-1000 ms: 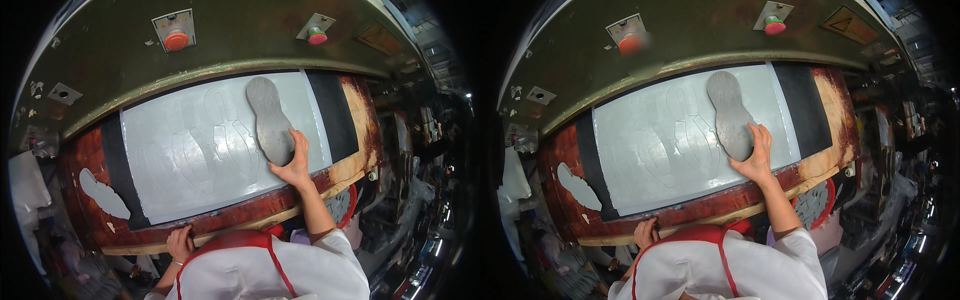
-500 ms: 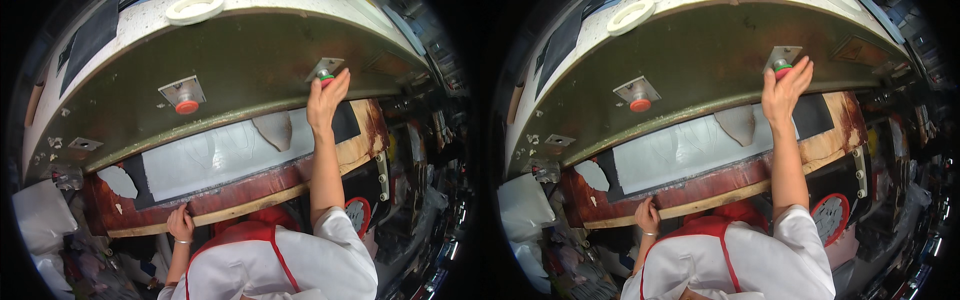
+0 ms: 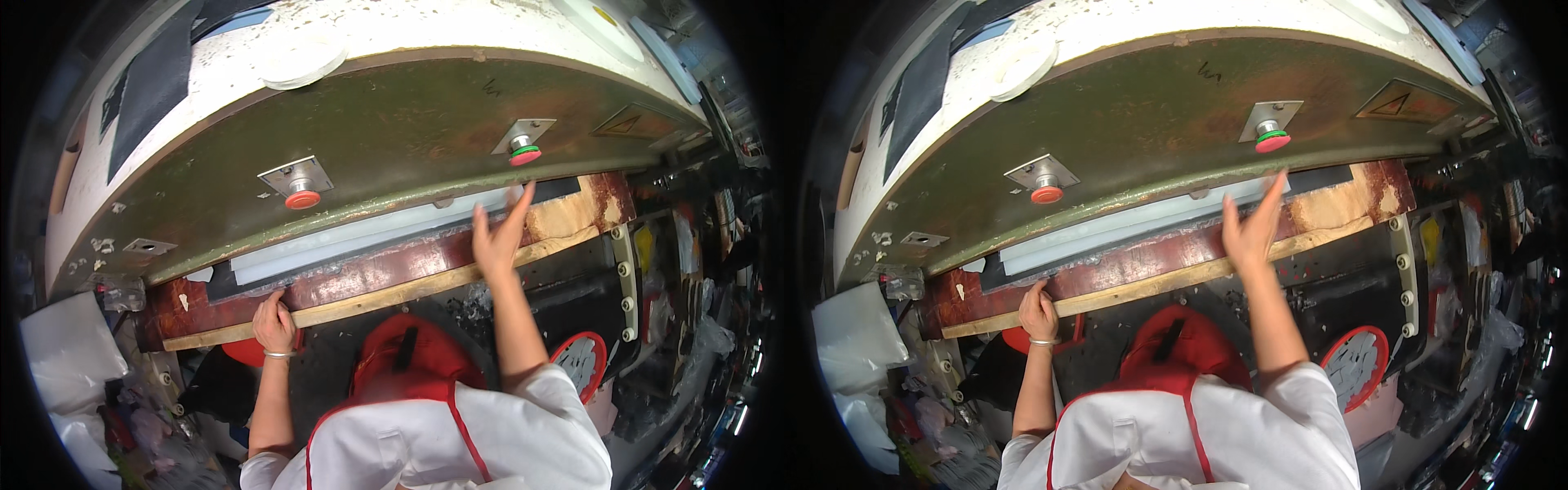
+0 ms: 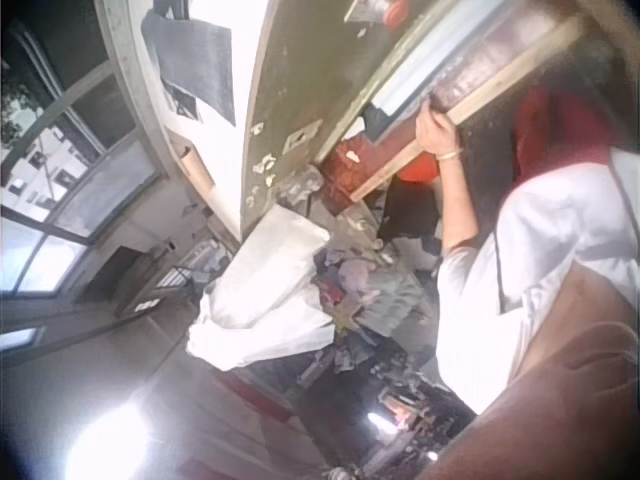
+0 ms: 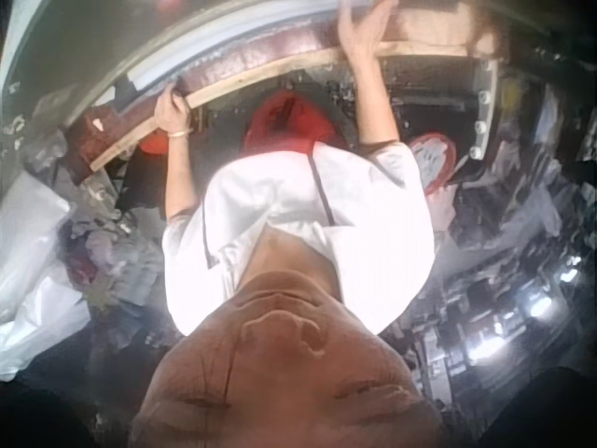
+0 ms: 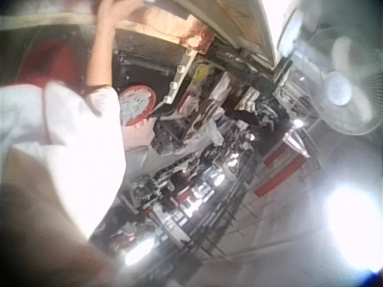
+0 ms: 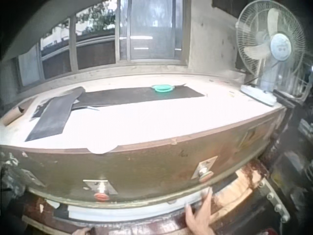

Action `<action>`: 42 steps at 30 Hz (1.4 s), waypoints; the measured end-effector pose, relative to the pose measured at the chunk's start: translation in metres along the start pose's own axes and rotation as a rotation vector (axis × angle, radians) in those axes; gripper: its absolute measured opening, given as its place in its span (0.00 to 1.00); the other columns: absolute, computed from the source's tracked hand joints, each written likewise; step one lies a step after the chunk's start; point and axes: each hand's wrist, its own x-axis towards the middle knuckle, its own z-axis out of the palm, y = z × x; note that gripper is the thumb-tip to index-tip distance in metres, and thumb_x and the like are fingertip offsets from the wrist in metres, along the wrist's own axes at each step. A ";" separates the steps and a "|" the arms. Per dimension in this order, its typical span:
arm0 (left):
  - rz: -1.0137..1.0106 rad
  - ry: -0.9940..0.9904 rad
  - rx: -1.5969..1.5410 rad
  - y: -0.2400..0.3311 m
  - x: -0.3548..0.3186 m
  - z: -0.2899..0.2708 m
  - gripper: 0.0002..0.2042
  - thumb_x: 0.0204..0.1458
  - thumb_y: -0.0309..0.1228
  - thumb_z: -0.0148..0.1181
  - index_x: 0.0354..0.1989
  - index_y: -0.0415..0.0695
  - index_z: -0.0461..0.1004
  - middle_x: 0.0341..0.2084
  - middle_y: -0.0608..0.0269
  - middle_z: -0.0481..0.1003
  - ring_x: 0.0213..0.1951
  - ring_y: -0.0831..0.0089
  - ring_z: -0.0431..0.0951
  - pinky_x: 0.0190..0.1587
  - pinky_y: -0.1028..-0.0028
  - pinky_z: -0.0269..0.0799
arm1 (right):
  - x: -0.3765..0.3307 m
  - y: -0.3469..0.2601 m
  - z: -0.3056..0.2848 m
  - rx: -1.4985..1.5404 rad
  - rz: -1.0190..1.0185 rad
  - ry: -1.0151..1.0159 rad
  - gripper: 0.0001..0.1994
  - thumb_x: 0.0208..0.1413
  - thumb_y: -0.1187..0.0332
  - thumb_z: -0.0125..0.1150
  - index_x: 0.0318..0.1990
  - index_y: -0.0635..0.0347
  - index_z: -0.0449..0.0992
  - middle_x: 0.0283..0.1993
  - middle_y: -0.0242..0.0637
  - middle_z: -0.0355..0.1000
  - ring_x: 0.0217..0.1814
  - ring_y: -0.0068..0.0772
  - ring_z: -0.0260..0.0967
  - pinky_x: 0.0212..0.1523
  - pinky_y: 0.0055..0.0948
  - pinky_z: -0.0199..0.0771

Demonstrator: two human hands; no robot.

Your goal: The person places a large sheet of light-colored material onto a cutting machine, aligns it, and presses a button to cut out multiple shoe-shaped pieces. The person removes the cut pieces and the remaining sheet, then repeats the process with a new sheet.

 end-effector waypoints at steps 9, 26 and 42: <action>-0.094 0.011 -0.092 0.000 -0.036 0.004 0.09 0.48 0.21 0.53 0.36 0.42 0.77 0.29 0.55 0.75 0.33 0.56 0.73 0.38 0.64 0.67 | -0.114 0.031 -0.032 -0.034 -0.222 -0.448 0.06 0.42 0.74 0.62 0.31 0.61 0.77 0.32 0.40 0.75 0.37 0.46 0.69 0.42 0.38 0.68; 0.098 -0.284 -0.048 0.097 -0.089 -0.032 0.25 0.45 0.26 0.59 0.55 0.41 0.68 0.56 0.46 0.65 0.59 0.49 0.62 0.62 0.51 0.52 | -0.122 -0.003 -0.059 -0.296 -0.153 -0.403 0.42 0.26 0.65 0.75 0.58 0.57 0.65 0.62 0.60 0.53 0.63 0.62 0.52 0.60 0.46 0.61; 0.273 -0.505 0.101 0.086 -0.183 -0.061 0.23 0.51 0.34 0.53 0.58 0.48 0.68 0.64 0.41 0.55 0.66 0.43 0.51 0.64 0.37 0.35 | -0.128 0.010 -0.130 -0.361 -0.068 -0.440 0.48 0.27 0.69 0.76 0.63 0.59 0.57 0.61 0.58 0.54 0.65 0.58 0.52 0.61 0.43 0.61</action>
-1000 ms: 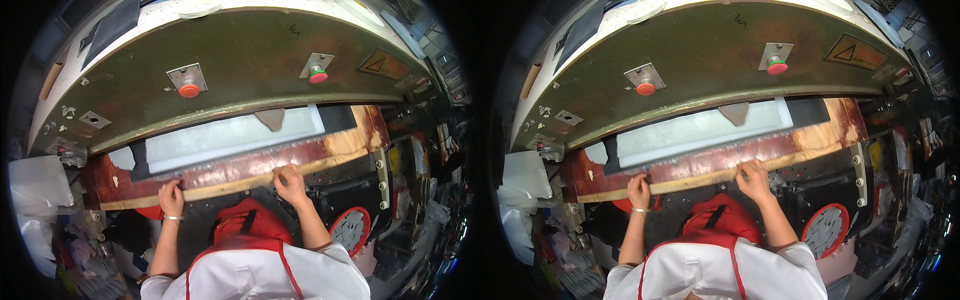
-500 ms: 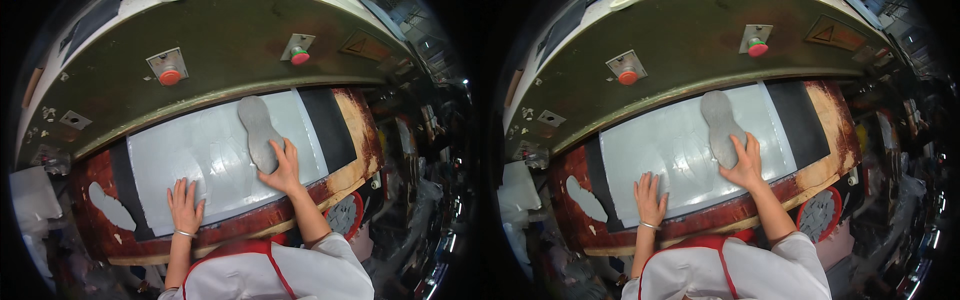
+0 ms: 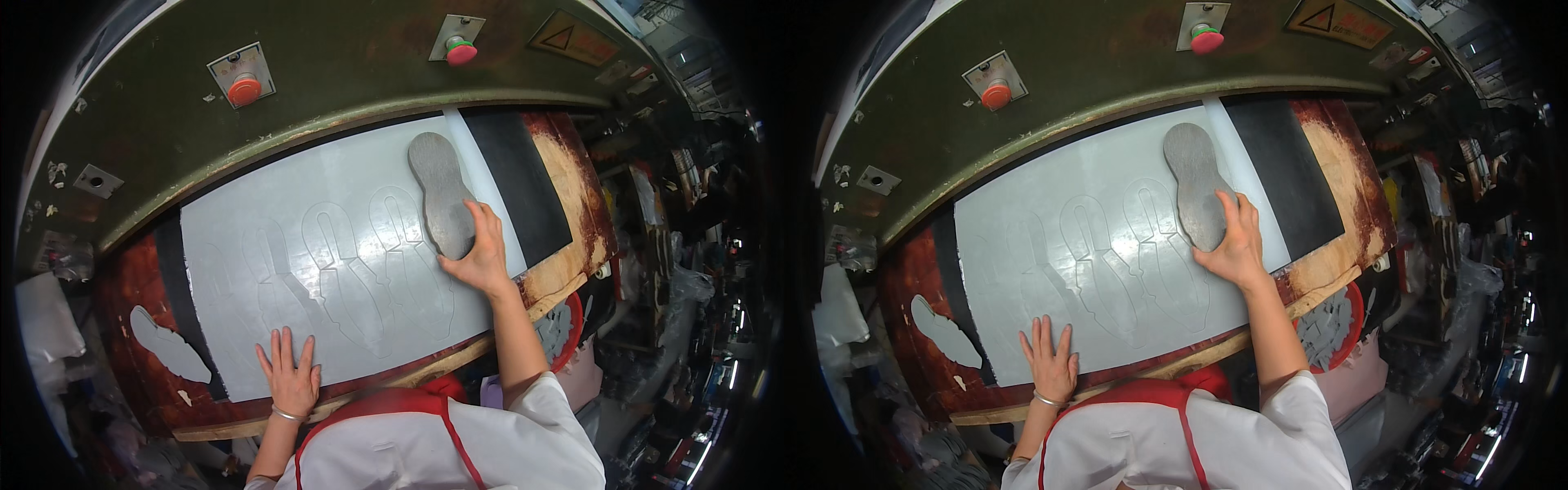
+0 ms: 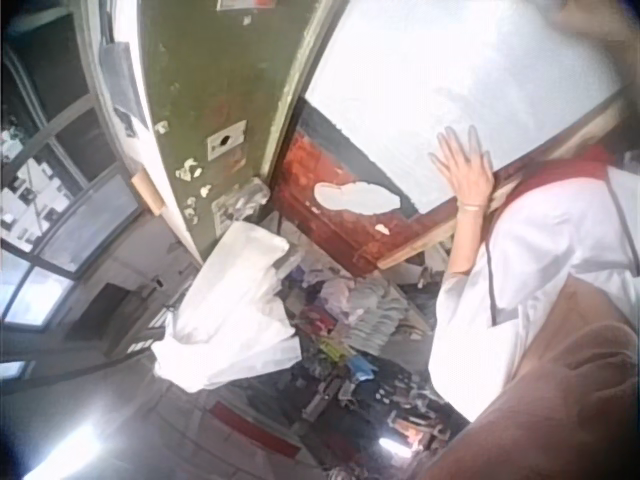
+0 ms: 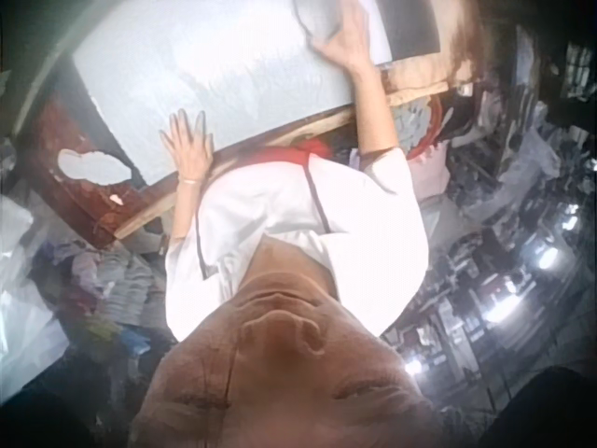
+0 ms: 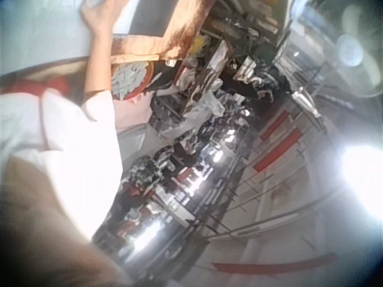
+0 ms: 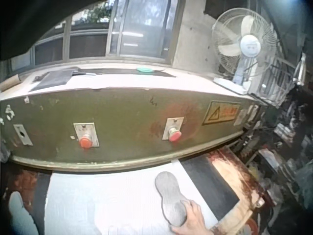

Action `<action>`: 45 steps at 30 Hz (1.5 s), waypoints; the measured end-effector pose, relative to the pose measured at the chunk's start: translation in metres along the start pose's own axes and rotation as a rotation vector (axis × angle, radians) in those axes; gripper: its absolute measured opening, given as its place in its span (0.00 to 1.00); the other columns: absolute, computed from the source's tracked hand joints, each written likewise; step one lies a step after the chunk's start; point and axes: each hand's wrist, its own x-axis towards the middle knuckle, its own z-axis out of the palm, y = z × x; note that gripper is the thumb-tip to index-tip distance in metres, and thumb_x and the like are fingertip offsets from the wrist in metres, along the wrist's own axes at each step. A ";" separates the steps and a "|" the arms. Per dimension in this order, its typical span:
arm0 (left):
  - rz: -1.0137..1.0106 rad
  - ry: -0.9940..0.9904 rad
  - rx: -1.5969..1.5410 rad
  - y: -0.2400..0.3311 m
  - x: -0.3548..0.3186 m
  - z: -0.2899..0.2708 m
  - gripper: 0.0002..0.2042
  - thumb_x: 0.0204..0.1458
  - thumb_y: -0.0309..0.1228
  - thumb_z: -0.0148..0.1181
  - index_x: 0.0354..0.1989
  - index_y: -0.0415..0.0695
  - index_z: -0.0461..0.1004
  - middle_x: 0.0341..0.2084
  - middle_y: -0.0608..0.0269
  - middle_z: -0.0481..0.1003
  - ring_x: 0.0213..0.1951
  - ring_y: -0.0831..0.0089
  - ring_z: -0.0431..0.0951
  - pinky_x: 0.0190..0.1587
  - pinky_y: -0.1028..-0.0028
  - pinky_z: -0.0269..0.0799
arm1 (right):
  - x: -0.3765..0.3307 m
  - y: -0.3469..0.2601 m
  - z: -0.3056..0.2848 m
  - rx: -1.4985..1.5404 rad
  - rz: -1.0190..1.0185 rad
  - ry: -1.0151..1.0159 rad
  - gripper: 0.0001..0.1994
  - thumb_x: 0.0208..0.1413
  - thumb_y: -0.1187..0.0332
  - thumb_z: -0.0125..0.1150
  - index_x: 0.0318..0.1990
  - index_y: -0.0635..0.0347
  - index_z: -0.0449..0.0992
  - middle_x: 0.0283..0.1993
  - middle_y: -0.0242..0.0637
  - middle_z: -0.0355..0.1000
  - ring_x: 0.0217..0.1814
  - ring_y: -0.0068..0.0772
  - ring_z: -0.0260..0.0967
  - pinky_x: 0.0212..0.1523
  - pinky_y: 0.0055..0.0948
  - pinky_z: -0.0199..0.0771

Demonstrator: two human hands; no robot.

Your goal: The person places a large sheet of light-colored material onto a cutting machine, aligns it, and presses a button to cut out multiple shoe-shaped pieces. The person removes the cut pieces and the remaining sheet, then repeats the process with a new sheet.

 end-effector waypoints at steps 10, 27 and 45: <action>-0.032 0.126 -0.170 -0.012 0.036 -0.012 0.23 0.46 0.30 0.60 0.54 0.42 0.70 0.60 0.42 0.60 0.64 0.45 0.56 0.65 0.42 0.38 | -0.007 0.014 0.030 0.147 0.069 0.290 0.51 0.31 0.68 0.77 0.66 0.63 0.52 0.61 0.55 0.58 0.63 0.53 0.58 0.61 0.41 0.63; -0.217 0.450 -0.177 -0.079 0.135 0.007 0.07 0.49 0.28 0.59 0.35 0.40 0.74 0.24 0.56 0.69 0.28 0.56 0.68 0.33 0.63 0.62 | 0.256 -0.035 0.019 0.090 -0.096 0.742 0.47 0.57 0.49 0.53 0.68 0.73 0.33 0.69 0.71 0.27 0.71 0.70 0.29 0.68 0.58 0.33; -0.699 0.373 -0.187 -0.093 0.171 0.006 0.15 0.54 0.36 0.57 0.46 0.40 0.75 0.16 0.56 0.68 0.23 0.56 0.70 0.30 0.58 0.65 | 0.150 0.079 0.072 0.187 0.508 0.234 0.23 0.54 0.54 0.61 0.18 0.66 0.72 0.15 0.48 0.66 0.19 0.44 0.66 0.28 0.40 0.67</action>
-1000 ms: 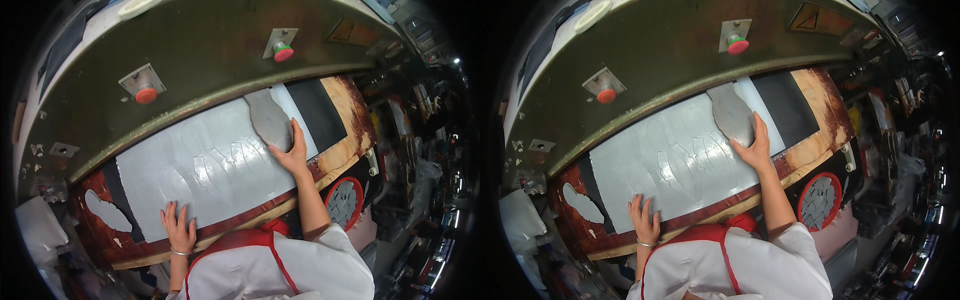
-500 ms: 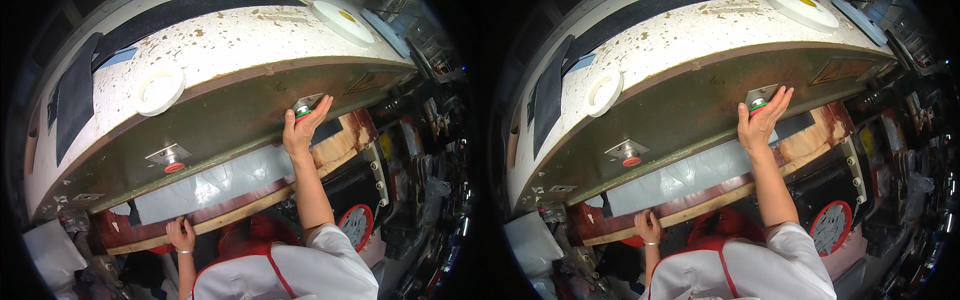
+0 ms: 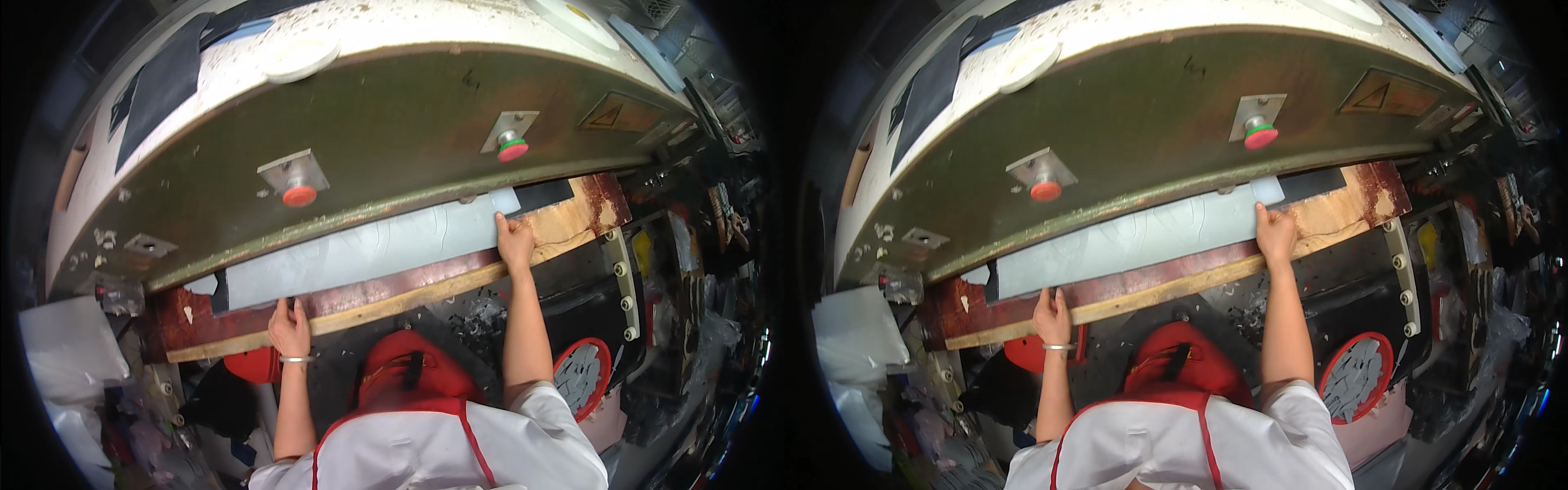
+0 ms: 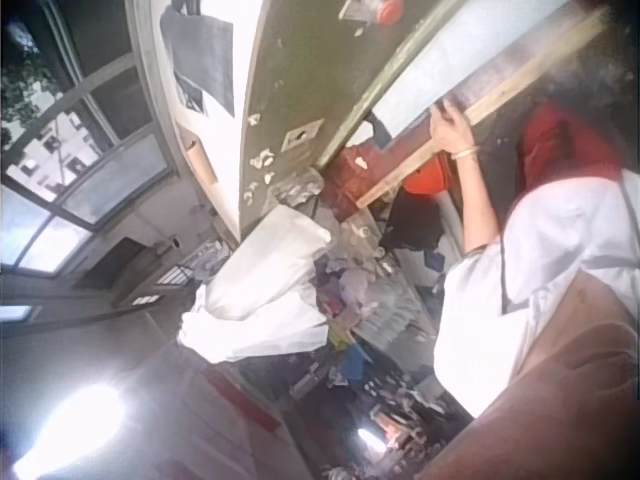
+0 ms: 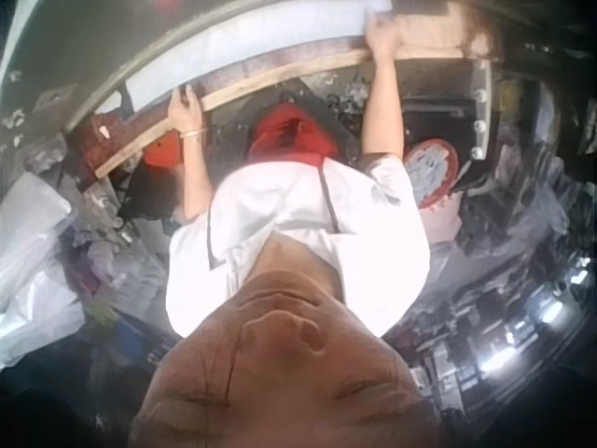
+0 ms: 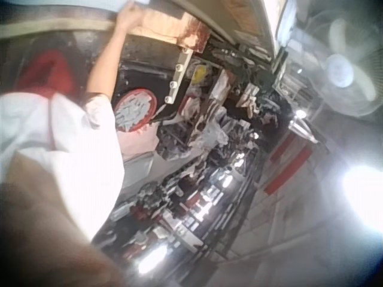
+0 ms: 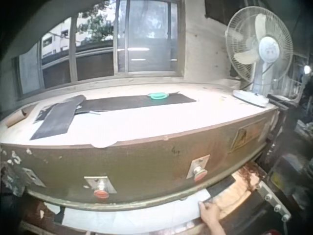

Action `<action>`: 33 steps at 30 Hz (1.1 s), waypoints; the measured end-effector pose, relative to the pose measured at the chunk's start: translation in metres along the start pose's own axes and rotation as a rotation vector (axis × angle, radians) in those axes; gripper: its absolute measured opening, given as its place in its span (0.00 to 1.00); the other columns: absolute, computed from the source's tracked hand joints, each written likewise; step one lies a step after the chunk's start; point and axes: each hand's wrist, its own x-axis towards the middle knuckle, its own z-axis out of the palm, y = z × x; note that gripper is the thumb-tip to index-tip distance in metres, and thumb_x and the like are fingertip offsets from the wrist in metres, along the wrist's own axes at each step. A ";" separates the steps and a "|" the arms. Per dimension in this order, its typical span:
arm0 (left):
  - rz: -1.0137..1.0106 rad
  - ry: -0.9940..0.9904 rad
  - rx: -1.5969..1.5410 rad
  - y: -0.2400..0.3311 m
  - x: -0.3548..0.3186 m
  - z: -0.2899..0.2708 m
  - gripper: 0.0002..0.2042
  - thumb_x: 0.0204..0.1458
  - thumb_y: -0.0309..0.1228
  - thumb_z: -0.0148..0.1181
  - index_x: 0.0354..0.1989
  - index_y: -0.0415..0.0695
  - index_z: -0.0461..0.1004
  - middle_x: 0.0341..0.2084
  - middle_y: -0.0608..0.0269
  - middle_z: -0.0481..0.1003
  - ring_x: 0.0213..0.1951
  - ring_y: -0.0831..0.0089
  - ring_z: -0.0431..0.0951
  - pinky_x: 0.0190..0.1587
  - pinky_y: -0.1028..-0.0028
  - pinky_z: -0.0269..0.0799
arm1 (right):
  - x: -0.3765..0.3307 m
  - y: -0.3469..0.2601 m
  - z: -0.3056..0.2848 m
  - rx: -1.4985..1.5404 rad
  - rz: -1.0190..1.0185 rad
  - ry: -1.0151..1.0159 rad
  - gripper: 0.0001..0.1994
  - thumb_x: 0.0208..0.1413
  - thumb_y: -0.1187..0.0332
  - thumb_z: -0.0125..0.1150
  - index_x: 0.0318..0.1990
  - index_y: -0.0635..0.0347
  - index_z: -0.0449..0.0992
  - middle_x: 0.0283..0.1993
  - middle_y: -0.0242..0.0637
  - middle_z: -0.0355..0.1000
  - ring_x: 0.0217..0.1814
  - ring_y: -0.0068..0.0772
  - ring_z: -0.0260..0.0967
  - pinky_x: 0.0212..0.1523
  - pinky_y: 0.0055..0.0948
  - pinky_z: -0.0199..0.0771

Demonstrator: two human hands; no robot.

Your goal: The person places a large sheet of light-colored material onto a cutting machine, aligns it, and presses a button to cut out multiple shoe-shaped pieces. The person removes the cut pieces and the remaining sheet, then repeats the process with a new sheet.

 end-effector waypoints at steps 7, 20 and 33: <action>-0.135 0.025 -0.564 -0.011 -0.033 -0.007 0.14 0.61 0.36 0.51 0.43 0.34 0.71 0.12 0.64 0.67 0.18 0.74 0.68 0.24 0.71 0.63 | -0.045 0.010 -0.039 0.029 -0.180 0.013 0.20 0.58 0.60 0.56 0.21 0.69 0.71 0.18 0.55 0.65 0.18 0.48 0.60 0.26 0.41 0.63; -0.561 -0.872 -0.873 -0.059 -0.190 -0.096 0.14 0.62 0.34 0.50 0.31 0.35 0.75 0.14 0.65 0.72 0.19 0.82 0.70 0.25 0.79 0.66 | -0.135 -0.001 -0.118 -0.496 -0.592 0.016 0.43 0.31 0.56 0.76 0.60 0.60 0.66 0.58 0.60 0.61 0.59 0.59 0.58 0.57 0.46 0.63; 0.277 -0.748 -0.678 0.116 -0.151 -0.019 0.06 0.56 0.25 0.57 0.40 0.37 0.74 0.23 0.61 0.77 0.26 0.77 0.77 0.32 0.78 0.71 | -0.142 0.043 -0.168 0.580 -0.074 -0.340 0.41 0.30 0.63 0.78 0.59 0.61 0.68 0.50 0.48 0.72 0.52 0.37 0.68 0.55 0.34 0.66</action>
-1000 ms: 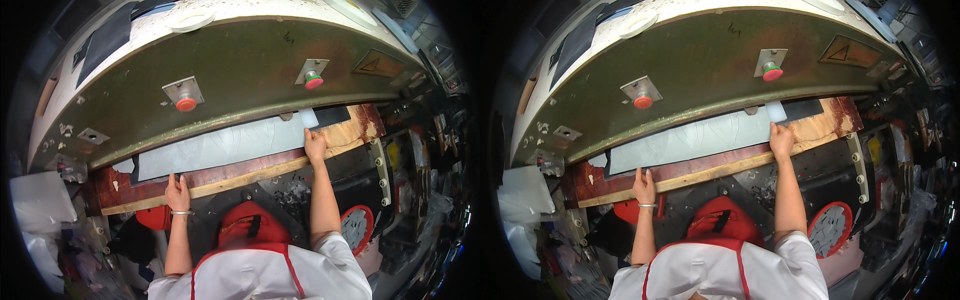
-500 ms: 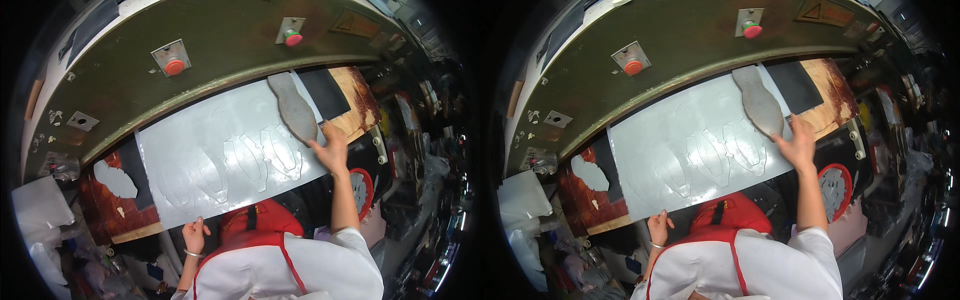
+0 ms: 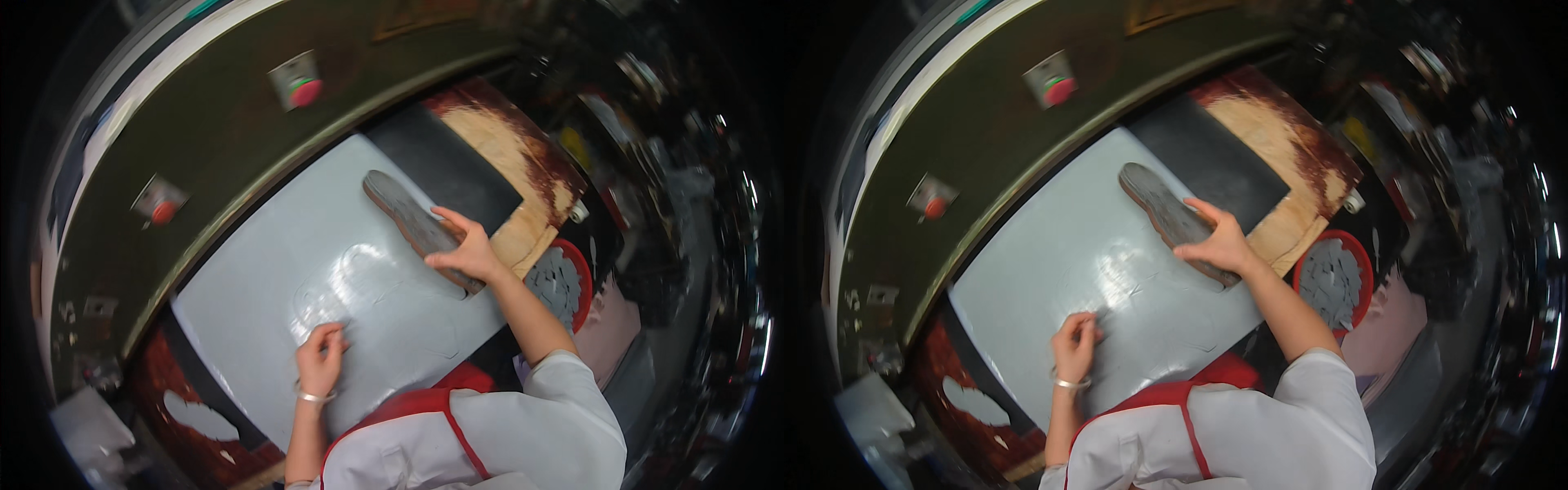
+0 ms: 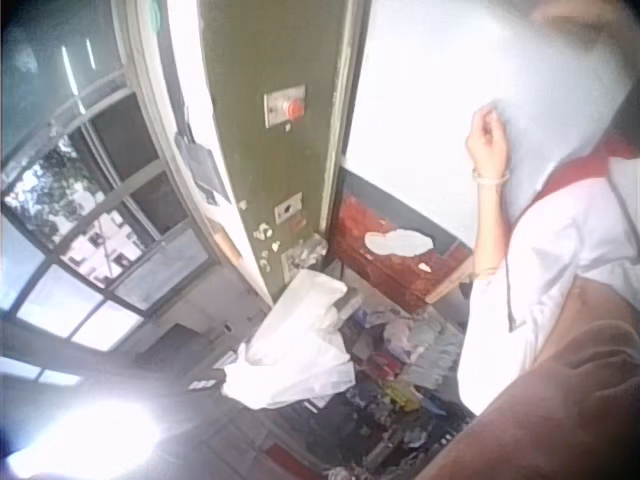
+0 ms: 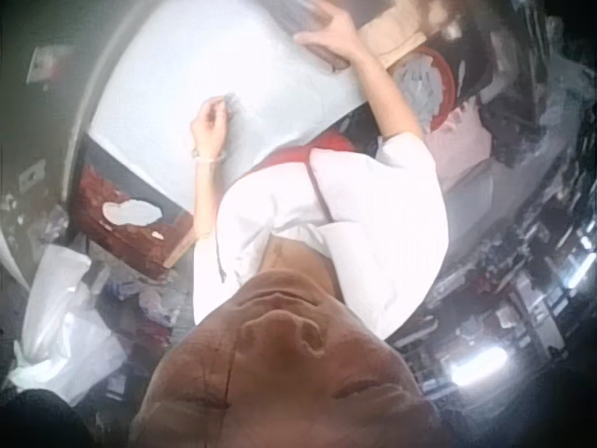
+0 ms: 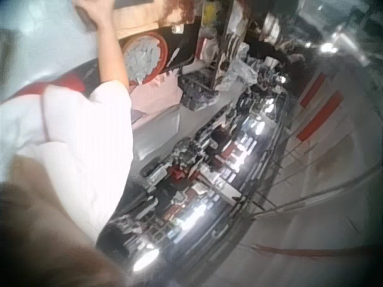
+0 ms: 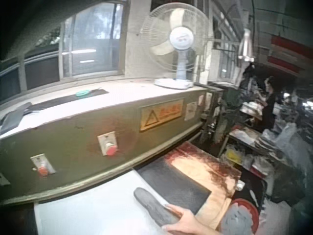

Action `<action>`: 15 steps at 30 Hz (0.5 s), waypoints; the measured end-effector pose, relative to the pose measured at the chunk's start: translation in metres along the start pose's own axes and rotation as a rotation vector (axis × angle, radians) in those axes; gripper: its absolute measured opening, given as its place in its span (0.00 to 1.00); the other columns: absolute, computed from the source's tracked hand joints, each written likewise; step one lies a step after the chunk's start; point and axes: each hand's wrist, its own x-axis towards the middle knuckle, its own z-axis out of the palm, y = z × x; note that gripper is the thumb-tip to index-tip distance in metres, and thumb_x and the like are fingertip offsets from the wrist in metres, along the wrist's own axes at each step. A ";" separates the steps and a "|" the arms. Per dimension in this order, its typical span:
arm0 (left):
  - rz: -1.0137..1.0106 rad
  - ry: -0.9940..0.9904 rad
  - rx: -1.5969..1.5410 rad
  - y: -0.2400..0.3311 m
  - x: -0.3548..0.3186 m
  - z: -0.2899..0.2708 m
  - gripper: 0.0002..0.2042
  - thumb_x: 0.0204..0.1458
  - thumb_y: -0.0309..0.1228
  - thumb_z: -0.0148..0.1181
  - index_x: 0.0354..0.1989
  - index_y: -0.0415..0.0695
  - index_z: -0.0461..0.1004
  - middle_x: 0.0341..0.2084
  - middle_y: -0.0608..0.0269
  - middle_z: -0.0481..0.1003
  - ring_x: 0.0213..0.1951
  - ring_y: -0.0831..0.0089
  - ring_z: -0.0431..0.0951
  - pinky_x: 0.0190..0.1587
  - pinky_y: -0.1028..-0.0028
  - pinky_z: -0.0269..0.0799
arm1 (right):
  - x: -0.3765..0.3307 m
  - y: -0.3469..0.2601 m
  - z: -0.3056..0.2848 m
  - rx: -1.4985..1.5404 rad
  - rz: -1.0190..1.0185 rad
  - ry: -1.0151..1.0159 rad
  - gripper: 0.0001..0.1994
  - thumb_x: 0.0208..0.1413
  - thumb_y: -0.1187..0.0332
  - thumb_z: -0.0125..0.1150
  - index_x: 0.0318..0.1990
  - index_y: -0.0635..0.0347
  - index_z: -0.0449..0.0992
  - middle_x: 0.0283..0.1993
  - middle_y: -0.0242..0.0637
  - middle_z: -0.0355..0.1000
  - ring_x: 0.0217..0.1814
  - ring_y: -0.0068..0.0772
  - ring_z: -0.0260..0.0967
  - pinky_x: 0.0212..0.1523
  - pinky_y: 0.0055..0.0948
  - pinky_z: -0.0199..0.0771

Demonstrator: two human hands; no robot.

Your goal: The person places a large sheet of light-colored material onto a cutting machine, aligns it, and presses a button to cut out multiple shoe-shaped pieces. The person removes the cut pieces and the remaining sheet, then repeats the process with a new sheet.

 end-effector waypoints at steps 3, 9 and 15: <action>0.505 -0.195 0.355 0.012 0.041 0.064 0.11 0.48 0.24 0.60 0.41 0.39 0.74 0.33 0.55 0.77 0.39 0.59 0.76 0.45 0.65 0.70 | -0.014 0.010 -0.039 0.229 0.098 0.100 0.39 0.32 0.67 0.77 0.58 0.64 0.68 0.50 0.41 0.73 0.52 0.31 0.68 0.53 0.28 0.68; 0.860 -0.337 0.630 0.006 0.082 0.130 0.33 0.46 0.31 0.60 0.63 0.38 0.58 0.63 0.39 0.55 0.64 0.42 0.53 0.65 0.44 0.43 | -0.049 0.063 -0.086 -0.878 0.009 0.331 0.45 0.27 0.57 0.76 0.61 0.48 0.66 0.61 0.64 0.55 0.64 0.65 0.51 0.63 0.55 0.53; 0.878 -0.389 1.173 0.009 0.077 0.128 0.25 0.62 0.35 0.39 0.68 0.44 0.52 0.68 0.46 0.45 0.69 0.48 0.43 0.66 0.43 0.30 | -0.054 0.079 -0.039 -0.717 -0.289 0.310 0.37 0.37 0.59 0.69 0.60 0.53 0.66 0.53 0.59 0.63 0.58 0.58 0.57 0.50 0.53 0.64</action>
